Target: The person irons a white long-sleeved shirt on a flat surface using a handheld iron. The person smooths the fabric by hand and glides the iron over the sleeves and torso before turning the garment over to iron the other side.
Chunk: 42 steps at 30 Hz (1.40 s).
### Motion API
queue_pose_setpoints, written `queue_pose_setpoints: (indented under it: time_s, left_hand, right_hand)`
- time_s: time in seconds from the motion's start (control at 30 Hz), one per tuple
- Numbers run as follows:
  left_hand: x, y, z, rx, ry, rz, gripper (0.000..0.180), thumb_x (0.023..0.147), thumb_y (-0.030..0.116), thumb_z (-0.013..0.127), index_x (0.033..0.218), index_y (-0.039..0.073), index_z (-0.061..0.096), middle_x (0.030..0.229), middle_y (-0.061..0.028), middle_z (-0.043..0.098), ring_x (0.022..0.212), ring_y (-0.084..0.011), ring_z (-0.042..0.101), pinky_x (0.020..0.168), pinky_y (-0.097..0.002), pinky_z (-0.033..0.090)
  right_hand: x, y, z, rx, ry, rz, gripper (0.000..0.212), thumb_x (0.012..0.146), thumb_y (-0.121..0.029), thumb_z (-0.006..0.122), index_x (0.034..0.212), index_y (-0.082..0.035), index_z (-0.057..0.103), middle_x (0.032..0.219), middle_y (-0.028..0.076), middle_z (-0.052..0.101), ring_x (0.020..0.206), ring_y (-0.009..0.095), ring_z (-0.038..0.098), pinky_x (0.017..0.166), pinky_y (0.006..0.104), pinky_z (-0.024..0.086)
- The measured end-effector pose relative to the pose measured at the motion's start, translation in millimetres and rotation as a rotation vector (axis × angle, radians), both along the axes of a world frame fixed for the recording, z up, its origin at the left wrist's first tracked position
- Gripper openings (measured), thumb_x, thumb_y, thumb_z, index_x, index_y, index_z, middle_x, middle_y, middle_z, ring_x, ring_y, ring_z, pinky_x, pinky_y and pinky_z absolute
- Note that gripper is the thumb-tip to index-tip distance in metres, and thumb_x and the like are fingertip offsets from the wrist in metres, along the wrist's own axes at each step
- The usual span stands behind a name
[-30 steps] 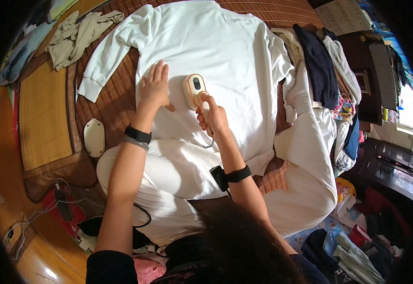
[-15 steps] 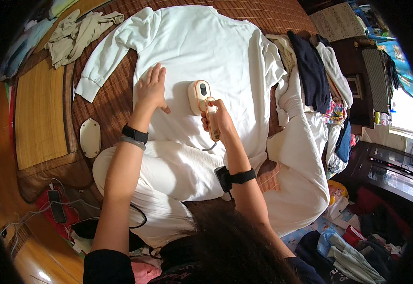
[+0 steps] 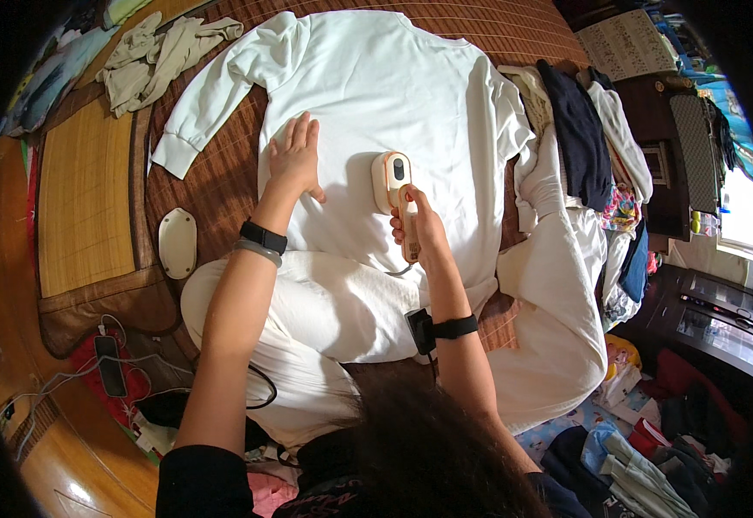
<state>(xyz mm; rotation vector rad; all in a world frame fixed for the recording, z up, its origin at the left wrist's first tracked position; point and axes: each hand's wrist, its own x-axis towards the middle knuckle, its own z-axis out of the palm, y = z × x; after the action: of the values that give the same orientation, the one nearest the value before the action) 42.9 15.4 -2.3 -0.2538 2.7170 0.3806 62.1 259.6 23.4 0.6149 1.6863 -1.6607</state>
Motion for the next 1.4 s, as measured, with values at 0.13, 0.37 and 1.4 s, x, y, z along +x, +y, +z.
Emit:
queue_pose_setpoints:
  time_s: [0.13,0.37,1.4]
  left_hand:
    - [0.9,-2.3,-1.7,-0.025,-0.015,0.001,0.142,0.041,0.031,0.095,0.152,0.012,0.010,0.161,-0.0041,0.000,0.148,-0.0254,0.005,0.116,-0.0548,0.020]
    - [0.7,0.7,0.8,-0.013,-0.001,0.000,0.143,0.040,0.029,0.095,0.152,0.011,0.009,0.161,-0.0058,0.000,0.148,-0.0268,0.005,0.116,-0.0561,0.019]
    - [-2.9,1.1,4.6,-0.035,-0.013,-0.016,0.141,0.042,0.032,0.095,0.152,0.011,0.009,0.161,-0.0063,0.000,0.148,-0.0275,0.006,0.114,-0.0568,0.023]
  right_hand:
    - [-1.4,-4.0,12.0,-0.064,-0.033,0.013,0.054,0.088,-0.049,0.051,0.086,0.003,0.060,0.067,0.009,0.058,0.055,0.017,0.056,0.056,0.0289,0.048]
    - [-8.0,2.1,19.0,-0.060,-0.088,0.116,0.057,0.088,-0.046,0.046,0.091,0.008,0.062,0.076,0.016,0.065,0.068,0.024,0.066,0.066,0.0326,0.053]
    - [23.5,-8.4,13.4,0.694,1.244,0.016,0.012,0.081,-0.010,0.071,0.089,-0.003,0.065,0.084,0.007,0.062,0.074,0.020,0.057,0.067,0.0296,0.047]
